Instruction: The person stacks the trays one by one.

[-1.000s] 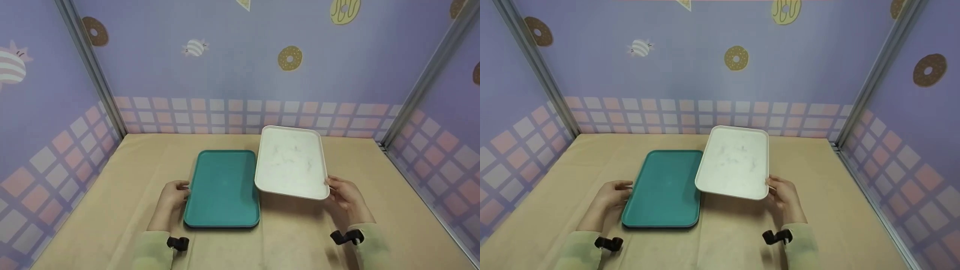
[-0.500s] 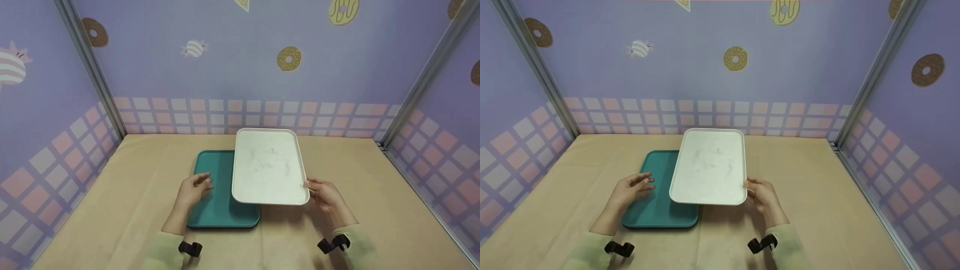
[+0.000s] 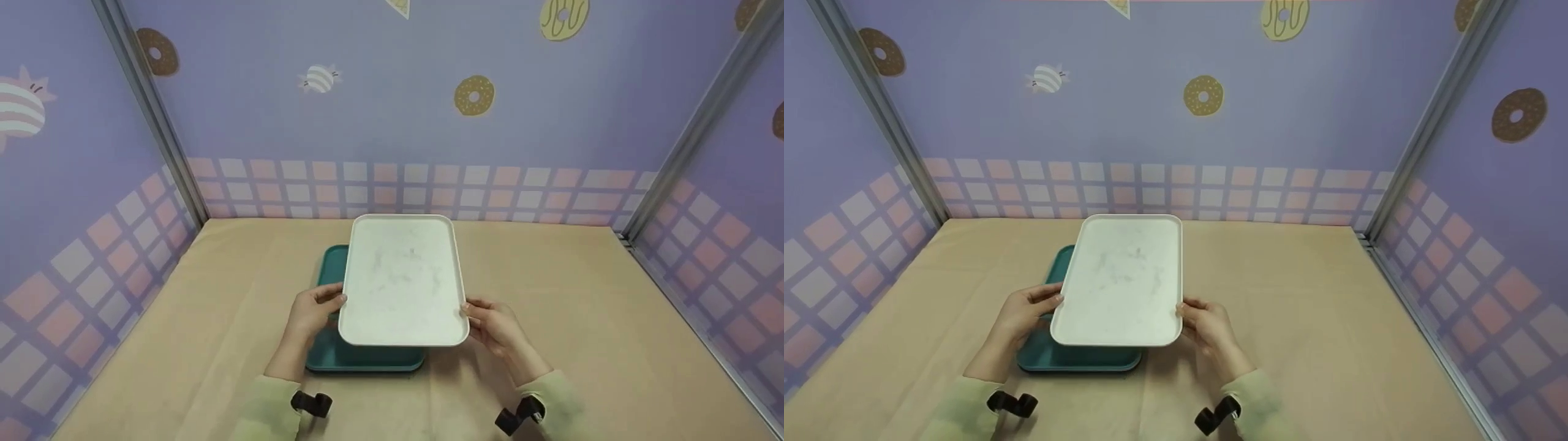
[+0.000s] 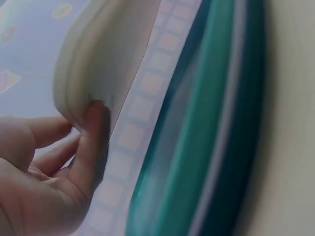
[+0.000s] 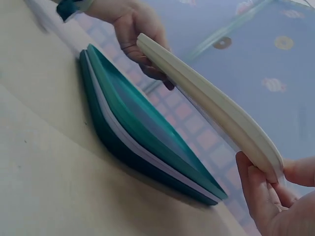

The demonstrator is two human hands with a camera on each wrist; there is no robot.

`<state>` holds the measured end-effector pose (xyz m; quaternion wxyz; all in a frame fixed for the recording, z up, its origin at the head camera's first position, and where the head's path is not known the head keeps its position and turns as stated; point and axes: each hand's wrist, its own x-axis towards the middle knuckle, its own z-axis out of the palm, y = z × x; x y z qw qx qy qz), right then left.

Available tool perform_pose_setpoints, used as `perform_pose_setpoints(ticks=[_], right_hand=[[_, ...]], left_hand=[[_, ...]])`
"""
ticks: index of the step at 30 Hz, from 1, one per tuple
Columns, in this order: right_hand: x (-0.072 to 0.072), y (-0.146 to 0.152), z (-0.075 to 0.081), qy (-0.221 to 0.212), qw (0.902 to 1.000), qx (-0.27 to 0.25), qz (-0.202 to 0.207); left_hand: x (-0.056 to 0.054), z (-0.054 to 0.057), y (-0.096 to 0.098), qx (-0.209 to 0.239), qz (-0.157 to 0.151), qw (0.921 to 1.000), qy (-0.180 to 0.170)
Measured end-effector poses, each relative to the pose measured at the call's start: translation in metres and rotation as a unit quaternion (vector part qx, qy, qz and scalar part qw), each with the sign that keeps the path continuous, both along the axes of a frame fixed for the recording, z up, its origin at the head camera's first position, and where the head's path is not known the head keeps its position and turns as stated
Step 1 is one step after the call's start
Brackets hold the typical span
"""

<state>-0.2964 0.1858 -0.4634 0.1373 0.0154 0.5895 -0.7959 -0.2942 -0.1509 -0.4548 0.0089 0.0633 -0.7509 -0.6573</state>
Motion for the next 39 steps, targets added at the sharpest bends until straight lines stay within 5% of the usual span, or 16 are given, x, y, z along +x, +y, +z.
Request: perform_pose_setpoints(ticks=[9,20,39], right_hand=[[-0.003,-0.040,0.002,0.033,0.9978,0.057,0.002],[0.002,-0.066,-0.008,0.066,0.9857,0.155,-0.009],[0.008,-0.070,-0.019,0.150,0.9347,0.321,-0.026]], left_hand=[[0.001,0.012,-0.040,-0.037,0.004,0.9984,-0.044],[0.001,0.012,-0.069,-0.093,-0.019,0.9925,-0.076],[0.000,-0.001,-0.066,-0.162,-0.019,0.9830,-0.084]])
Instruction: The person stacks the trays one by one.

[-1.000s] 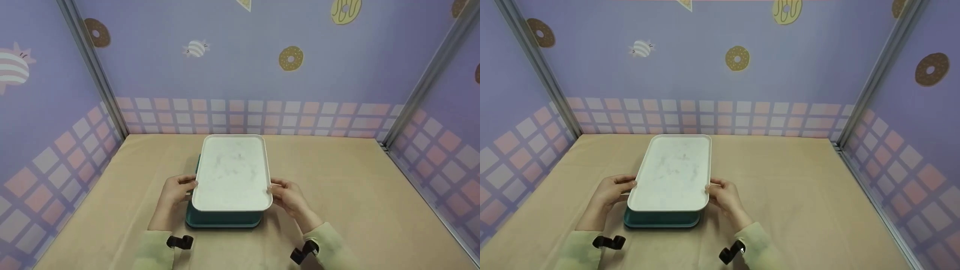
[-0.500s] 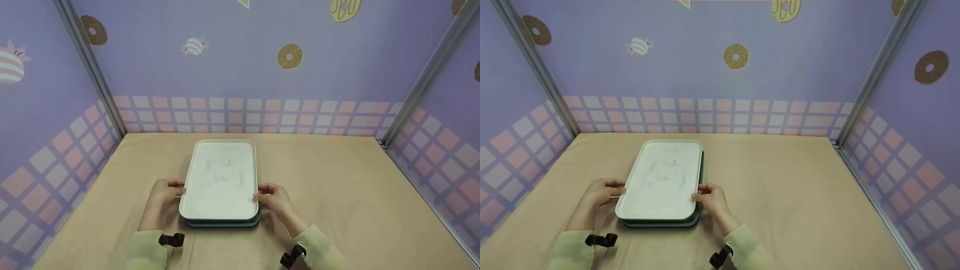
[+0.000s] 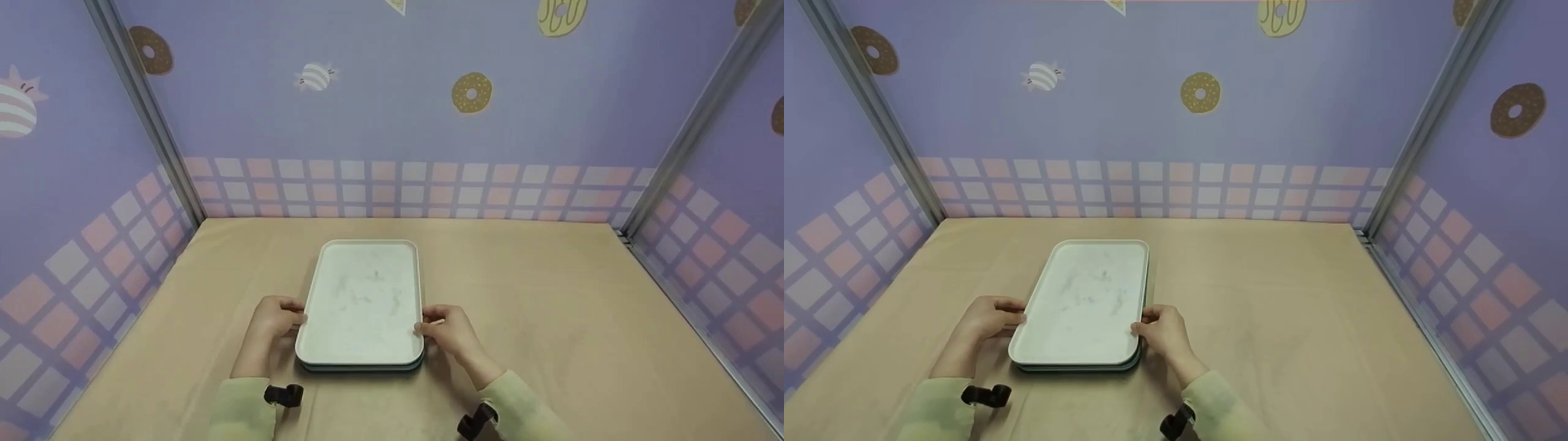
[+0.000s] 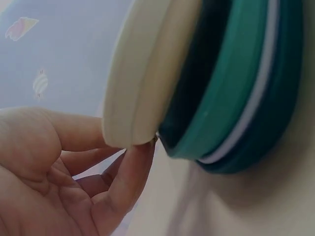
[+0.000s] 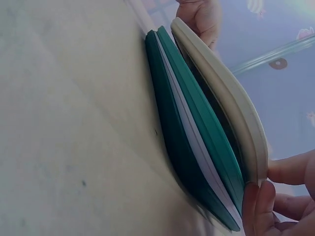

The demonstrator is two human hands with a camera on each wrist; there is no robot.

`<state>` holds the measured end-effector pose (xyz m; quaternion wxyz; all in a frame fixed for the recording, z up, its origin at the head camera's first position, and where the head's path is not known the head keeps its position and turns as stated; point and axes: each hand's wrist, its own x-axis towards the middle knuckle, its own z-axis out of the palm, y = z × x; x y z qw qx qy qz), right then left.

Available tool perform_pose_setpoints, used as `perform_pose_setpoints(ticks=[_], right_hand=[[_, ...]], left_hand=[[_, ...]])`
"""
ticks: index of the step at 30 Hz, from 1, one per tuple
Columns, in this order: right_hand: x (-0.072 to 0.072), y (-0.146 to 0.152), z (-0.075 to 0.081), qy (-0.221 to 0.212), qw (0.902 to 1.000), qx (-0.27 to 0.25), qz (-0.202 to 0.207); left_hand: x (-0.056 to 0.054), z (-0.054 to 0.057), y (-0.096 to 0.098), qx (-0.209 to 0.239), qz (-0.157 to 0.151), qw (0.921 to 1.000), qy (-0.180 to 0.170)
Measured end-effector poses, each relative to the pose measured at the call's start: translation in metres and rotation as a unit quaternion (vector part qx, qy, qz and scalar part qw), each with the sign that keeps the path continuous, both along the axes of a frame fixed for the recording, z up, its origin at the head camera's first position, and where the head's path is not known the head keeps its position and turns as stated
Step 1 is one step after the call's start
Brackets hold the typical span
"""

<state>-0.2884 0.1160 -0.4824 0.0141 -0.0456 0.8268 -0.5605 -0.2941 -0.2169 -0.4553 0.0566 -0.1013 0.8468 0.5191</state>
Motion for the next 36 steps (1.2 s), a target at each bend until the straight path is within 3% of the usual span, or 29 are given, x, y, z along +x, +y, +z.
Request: perform_pose_setpoints(ticks=[6,27,36], right_hand=[[0.0000,0.0000,0.0007,0.014,0.9993,0.035,0.005],[0.0013,-0.0005,-0.0013,0.025,0.9977,0.063,-0.003],[0.0003,-0.0012,-0.0057,-0.013,0.9994,0.032,0.004]], left_hand=[[0.0001,-0.0017,0.0024,0.002,0.010,0.9999,-0.009],[0.0000,-0.0010,0.0068,-0.034,0.010,0.9993,-0.011],[-0.0005,-0.0071,0.0031,-0.013,0.005,0.9997,-0.022]])
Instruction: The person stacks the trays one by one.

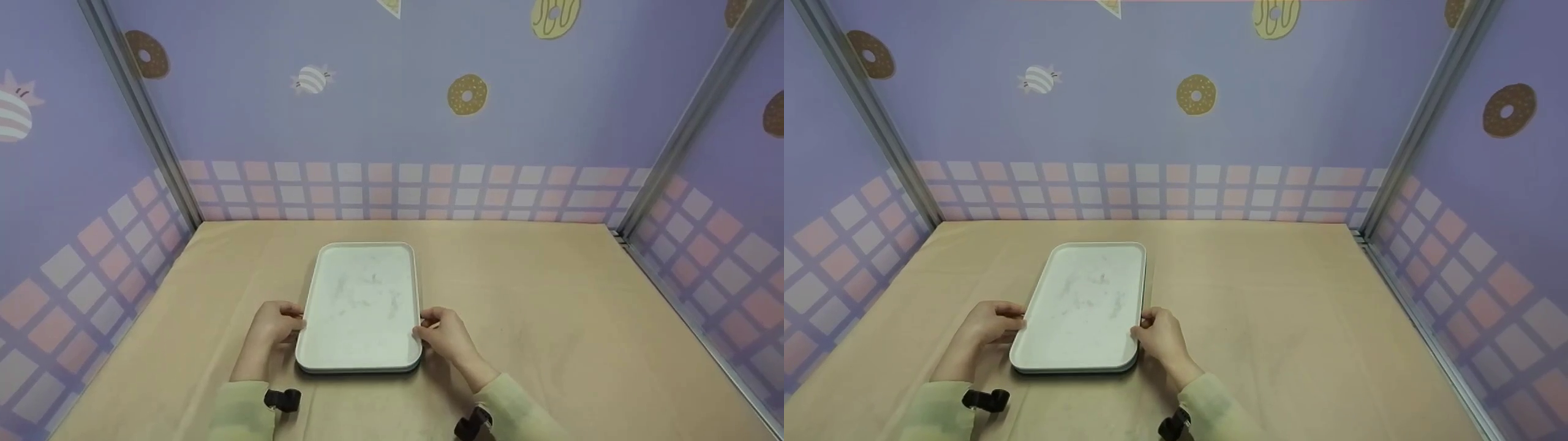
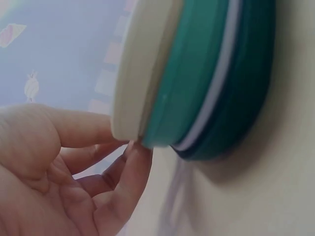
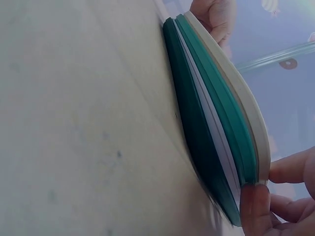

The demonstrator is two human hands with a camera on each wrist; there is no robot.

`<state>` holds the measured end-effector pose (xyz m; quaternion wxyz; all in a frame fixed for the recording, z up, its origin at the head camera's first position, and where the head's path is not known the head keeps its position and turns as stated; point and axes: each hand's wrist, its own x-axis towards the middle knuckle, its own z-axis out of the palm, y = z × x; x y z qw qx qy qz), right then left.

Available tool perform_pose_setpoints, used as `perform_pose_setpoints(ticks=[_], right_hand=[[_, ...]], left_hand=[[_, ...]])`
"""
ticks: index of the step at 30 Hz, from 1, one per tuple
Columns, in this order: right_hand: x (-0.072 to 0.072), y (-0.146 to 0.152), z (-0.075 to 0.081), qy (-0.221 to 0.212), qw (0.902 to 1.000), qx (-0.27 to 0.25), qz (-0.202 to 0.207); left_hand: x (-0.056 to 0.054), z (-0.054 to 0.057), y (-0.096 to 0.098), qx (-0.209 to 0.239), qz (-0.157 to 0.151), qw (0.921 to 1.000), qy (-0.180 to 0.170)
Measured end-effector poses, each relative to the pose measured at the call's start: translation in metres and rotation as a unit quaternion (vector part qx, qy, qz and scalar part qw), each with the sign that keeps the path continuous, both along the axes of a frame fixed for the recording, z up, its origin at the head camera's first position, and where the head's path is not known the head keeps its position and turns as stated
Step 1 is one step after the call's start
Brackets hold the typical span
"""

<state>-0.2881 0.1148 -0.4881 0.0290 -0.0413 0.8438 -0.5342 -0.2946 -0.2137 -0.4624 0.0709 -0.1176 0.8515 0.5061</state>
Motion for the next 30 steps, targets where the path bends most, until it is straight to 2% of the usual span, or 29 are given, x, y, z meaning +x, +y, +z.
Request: perform_pose_setpoints(ticks=[6,9,19,30], right_hand=[[-0.003,0.001,-0.003,-0.052,0.9974,-0.049,0.007],[-0.005,0.002,-0.004,-0.072,0.9957,-0.058,0.010],[-0.007,0.005,-0.004,-0.087,0.9922,-0.082,0.035],[-0.006,0.006,-0.005,-0.092,0.9903,-0.097,0.038]], left_hand=[[-0.003,-0.008,-0.008,0.031,-0.035,0.9987,0.021],[-0.004,-0.013,-0.011,0.059,-0.044,0.9972,0.018],[-0.005,-0.016,-0.015,0.109,-0.034,0.9934,0.006],[-0.004,-0.016,-0.015,0.134,-0.032,0.9905,-0.008]])
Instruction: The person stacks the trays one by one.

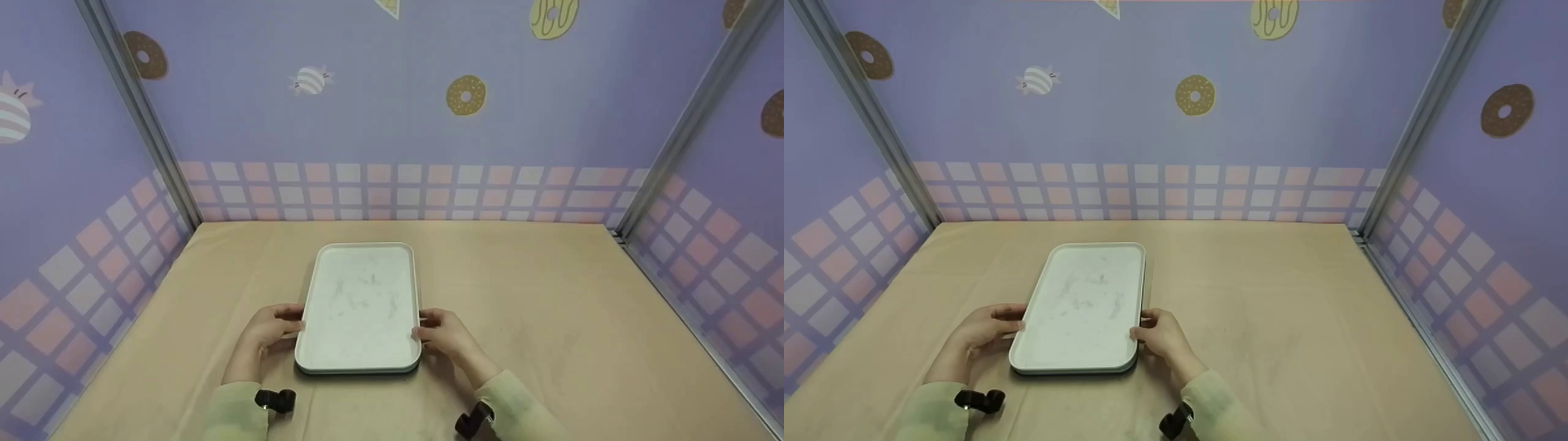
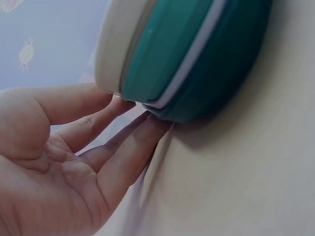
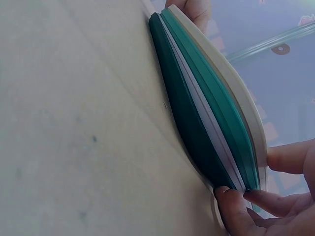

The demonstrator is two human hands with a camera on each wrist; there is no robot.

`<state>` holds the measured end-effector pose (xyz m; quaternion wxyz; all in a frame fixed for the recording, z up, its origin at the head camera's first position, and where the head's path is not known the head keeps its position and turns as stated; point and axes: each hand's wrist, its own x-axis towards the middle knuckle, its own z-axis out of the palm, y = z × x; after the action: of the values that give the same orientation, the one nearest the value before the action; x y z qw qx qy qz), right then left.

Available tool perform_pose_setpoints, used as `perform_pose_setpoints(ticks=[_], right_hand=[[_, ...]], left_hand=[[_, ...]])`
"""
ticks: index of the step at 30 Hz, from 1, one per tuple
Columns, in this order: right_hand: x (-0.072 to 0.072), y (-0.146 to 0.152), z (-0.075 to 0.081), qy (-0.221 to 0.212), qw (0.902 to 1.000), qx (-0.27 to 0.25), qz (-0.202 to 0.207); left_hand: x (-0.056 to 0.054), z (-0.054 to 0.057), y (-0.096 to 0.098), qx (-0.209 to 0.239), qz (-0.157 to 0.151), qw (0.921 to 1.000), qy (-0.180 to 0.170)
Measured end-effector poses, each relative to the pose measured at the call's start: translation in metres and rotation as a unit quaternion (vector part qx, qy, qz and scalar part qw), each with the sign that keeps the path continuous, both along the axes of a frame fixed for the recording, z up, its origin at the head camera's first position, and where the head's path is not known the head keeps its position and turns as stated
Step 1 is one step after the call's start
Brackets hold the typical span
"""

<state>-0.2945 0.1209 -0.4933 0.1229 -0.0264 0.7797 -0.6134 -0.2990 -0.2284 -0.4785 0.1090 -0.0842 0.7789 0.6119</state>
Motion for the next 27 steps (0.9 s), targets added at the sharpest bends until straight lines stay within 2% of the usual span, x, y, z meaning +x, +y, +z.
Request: perform_pose_setpoints(ticks=[4,13,16,20,25,27], right_hand=[[-0.001,0.001,0.000,-0.014,0.9999,-0.005,0.001],[-0.003,0.003,0.001,-0.022,0.9997,-0.008,0.003],[-0.004,0.005,0.001,-0.034,0.9993,-0.013,0.005],[-0.008,0.007,0.003,-0.054,0.9982,-0.025,0.004],[-0.017,0.014,0.010,-0.063,0.9976,-0.026,-0.014],[-0.022,0.018,0.016,-0.053,0.9982,-0.016,-0.023]], left_hand=[[0.001,0.001,0.000,0.017,-0.001,0.9998,-0.004],[-0.001,0.000,0.002,0.011,0.002,0.9999,0.003],[-0.002,0.003,0.004,0.001,0.001,1.0000,0.003],[-0.001,0.014,0.009,-0.040,0.011,0.9991,0.012],[-0.002,0.036,0.022,-0.116,0.041,0.9905,0.061],[-0.003,0.045,0.029,-0.122,0.049,0.9883,0.078]])
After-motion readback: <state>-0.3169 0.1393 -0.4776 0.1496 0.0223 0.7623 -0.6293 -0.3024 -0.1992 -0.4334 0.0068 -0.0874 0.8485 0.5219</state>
